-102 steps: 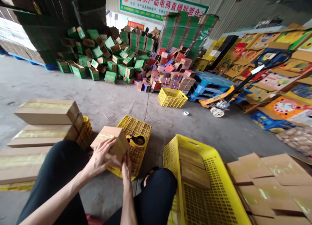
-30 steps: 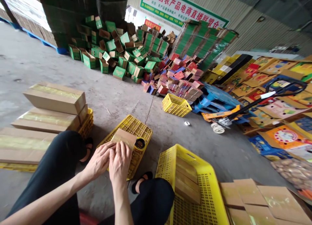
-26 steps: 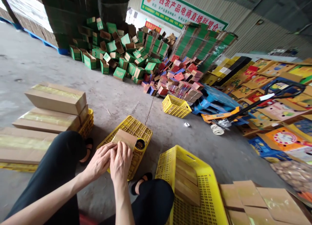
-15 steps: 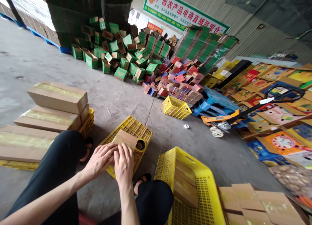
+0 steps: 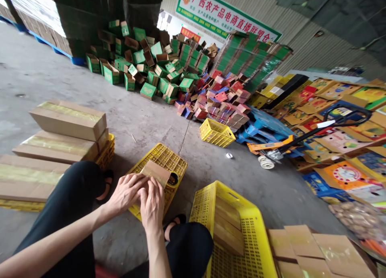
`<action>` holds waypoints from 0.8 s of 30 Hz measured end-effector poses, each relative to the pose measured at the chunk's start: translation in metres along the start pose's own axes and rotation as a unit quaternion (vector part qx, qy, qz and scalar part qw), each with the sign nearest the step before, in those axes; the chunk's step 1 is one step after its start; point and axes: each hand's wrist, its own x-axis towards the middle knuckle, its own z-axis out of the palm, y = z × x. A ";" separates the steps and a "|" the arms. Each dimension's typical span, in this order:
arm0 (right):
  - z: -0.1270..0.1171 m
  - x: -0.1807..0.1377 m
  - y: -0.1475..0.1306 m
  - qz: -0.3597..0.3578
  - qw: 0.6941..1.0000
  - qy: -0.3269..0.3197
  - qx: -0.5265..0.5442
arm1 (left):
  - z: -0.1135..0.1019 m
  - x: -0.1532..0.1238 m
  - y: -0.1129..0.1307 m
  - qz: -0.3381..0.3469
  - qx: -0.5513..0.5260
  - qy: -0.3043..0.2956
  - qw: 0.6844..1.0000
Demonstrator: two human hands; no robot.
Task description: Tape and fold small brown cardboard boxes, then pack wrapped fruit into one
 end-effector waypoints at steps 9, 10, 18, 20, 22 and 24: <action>0.019 0.018 0.002 0.009 0.998 -0.015 -0.054 | 0.004 0.002 -0.009 0.013 -0.016 0.006 1.000; 0.021 0.023 0.003 0.009 0.998 -0.017 -0.053 | 0.004 0.004 -0.010 0.015 -0.019 0.004 1.000; 0.022 0.031 0.027 0.006 1.000 -0.002 -0.023 | 0.006 0.017 -0.001 0.004 0.014 0.006 1.000; 0.020 0.021 0.031 0.021 1.000 0.009 -0.021 | 0.008 0.019 0.005 -0.010 0.027 0.006 1.000; 0.017 0.009 0.033 0.036 0.999 0.009 -0.019 | 0.011 0.021 0.009 -0.025 0.034 0.010 0.999; 0.015 -0.002 0.035 0.063 0.998 0.009 -0.011 | 0.014 0.023 0.013 -0.037 0.037 0.014 0.999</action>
